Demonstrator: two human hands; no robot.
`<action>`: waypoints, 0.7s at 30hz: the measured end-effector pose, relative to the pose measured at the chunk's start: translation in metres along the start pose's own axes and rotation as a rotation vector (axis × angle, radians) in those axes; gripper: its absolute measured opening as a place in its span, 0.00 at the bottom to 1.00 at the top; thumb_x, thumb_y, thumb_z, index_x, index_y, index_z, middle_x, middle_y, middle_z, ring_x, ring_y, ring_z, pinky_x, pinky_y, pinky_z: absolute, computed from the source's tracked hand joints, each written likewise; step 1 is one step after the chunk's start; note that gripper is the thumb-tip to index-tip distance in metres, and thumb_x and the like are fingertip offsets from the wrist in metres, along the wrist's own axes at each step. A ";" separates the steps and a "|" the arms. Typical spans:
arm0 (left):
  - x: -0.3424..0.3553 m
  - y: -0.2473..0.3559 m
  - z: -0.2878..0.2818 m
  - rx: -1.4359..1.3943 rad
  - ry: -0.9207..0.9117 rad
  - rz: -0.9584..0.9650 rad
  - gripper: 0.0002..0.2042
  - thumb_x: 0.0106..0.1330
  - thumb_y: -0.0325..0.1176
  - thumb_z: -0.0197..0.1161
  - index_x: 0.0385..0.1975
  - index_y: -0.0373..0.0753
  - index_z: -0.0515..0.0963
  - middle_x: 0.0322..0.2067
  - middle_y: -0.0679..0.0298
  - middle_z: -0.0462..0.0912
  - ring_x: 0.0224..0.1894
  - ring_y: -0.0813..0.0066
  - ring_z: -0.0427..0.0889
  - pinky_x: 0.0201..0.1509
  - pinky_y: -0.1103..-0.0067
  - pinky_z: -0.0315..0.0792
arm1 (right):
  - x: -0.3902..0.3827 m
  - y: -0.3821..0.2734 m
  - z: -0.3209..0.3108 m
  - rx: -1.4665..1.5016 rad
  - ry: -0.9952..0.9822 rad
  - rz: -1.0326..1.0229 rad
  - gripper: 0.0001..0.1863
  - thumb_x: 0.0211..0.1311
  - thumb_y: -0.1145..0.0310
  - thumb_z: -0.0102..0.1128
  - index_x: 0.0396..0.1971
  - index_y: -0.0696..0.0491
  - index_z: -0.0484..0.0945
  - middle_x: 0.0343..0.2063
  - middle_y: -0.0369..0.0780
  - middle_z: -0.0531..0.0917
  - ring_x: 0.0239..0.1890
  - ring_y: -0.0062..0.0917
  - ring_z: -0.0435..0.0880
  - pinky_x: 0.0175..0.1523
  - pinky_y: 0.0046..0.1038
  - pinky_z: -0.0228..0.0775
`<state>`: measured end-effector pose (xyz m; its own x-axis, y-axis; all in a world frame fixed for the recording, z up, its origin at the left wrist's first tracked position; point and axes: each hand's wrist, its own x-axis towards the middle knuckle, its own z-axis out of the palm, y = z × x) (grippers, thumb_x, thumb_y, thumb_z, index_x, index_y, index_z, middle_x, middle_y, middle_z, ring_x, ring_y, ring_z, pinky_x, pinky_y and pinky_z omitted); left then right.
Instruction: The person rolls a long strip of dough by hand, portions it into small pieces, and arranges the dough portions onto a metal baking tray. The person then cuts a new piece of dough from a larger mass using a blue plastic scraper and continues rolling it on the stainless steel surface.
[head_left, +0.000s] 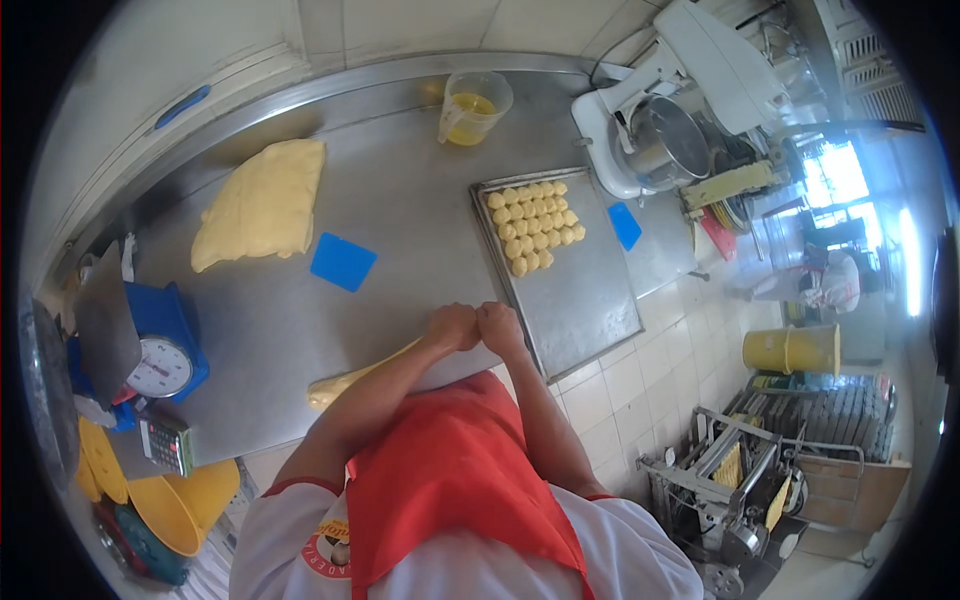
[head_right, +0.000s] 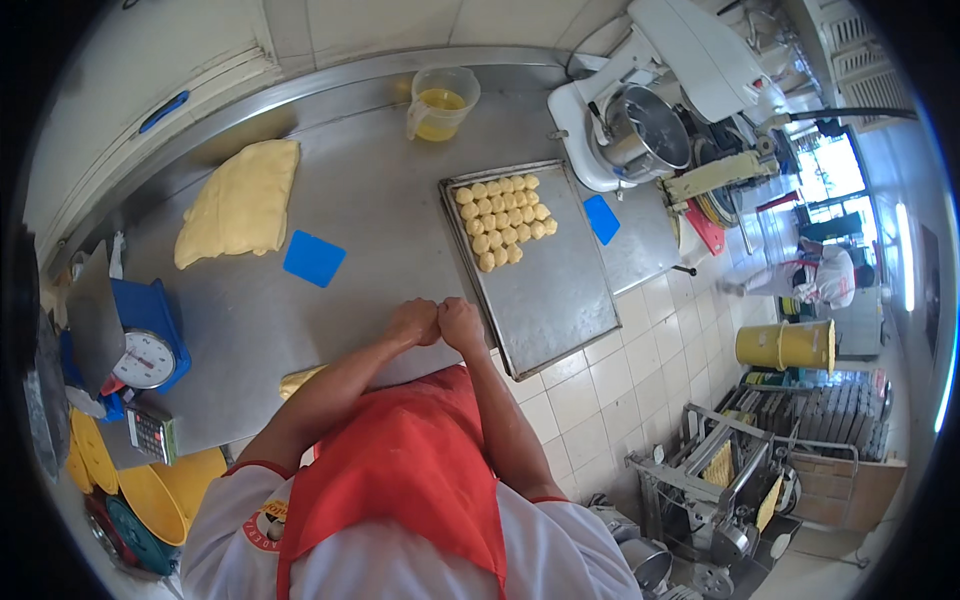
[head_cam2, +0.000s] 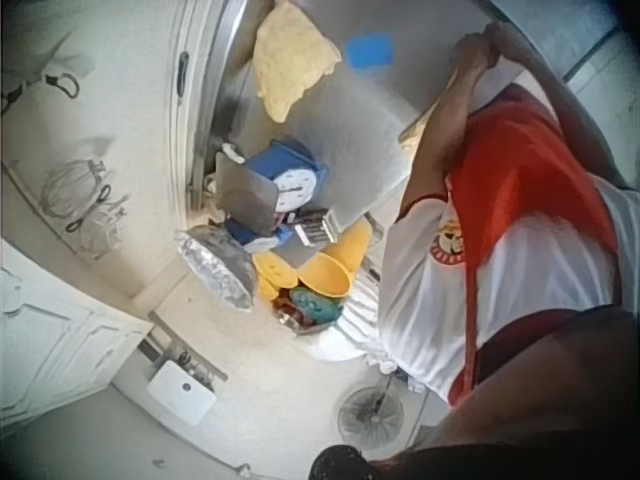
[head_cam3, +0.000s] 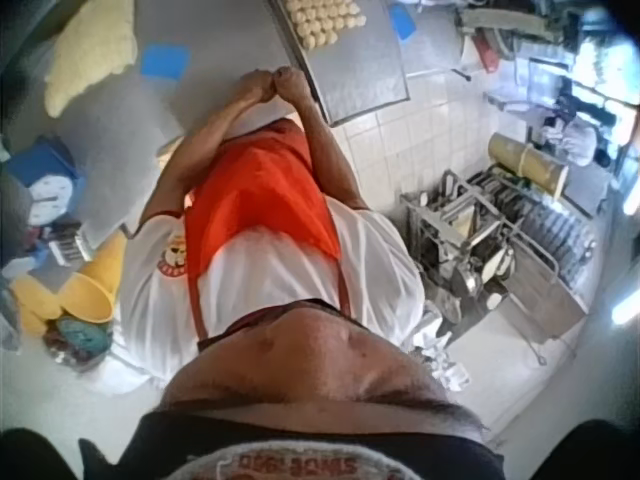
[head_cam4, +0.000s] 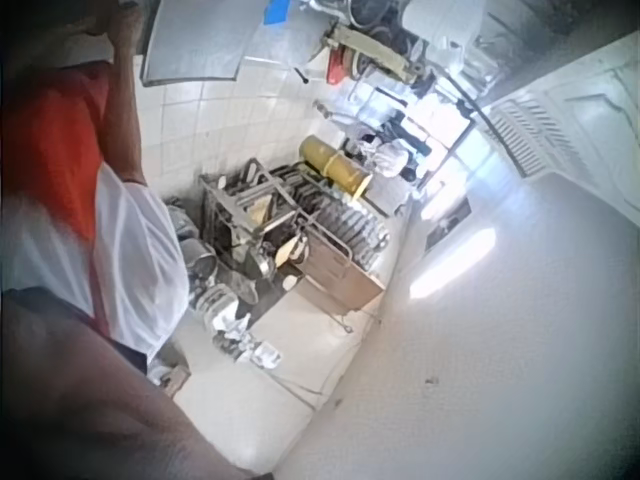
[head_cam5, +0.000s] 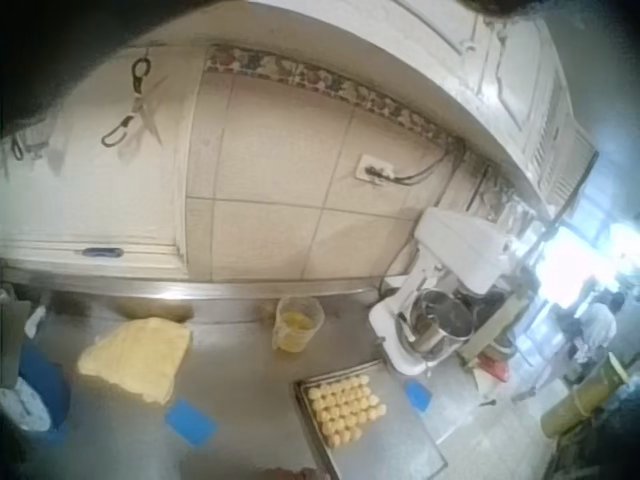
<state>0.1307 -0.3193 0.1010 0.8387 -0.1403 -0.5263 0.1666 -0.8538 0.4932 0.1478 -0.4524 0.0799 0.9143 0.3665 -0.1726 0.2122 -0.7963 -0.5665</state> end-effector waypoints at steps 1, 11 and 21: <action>0.006 -0.004 0.005 0.007 -0.015 0.055 0.14 0.57 0.38 0.57 0.33 0.34 0.83 0.36 0.45 0.84 0.43 0.51 0.84 0.46 0.62 0.78 | 0.002 0.025 0.001 0.021 -0.070 -0.160 0.14 0.64 0.62 0.55 0.27 0.58 0.81 0.26 0.49 0.83 0.29 0.45 0.82 0.36 0.41 0.73; 0.037 0.058 -0.031 -0.339 0.126 -0.002 0.22 0.50 0.49 0.66 0.32 0.31 0.82 0.34 0.43 0.83 0.39 0.47 0.84 0.45 0.60 0.76 | 0.046 0.164 -0.058 0.594 0.444 0.246 0.13 0.61 0.76 0.49 0.41 0.61 0.81 0.37 0.47 0.81 0.32 0.26 0.83 0.38 0.30 0.76; 0.054 0.004 0.035 -0.329 0.379 0.193 0.39 0.46 0.17 0.58 0.64 0.35 0.54 0.48 0.36 0.68 0.53 0.38 0.70 0.58 0.62 0.68 | 0.089 0.121 -0.073 0.068 0.433 0.226 0.22 0.56 0.63 0.67 0.50 0.55 0.79 0.34 0.45 0.83 0.35 0.28 0.84 0.38 0.30 0.75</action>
<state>0.1584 -0.3478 0.0510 0.9884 -0.0367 -0.1476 0.0934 -0.6194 0.7795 0.2807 -0.5517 0.0548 0.9973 -0.0572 0.0457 -0.0177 -0.7944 -0.6071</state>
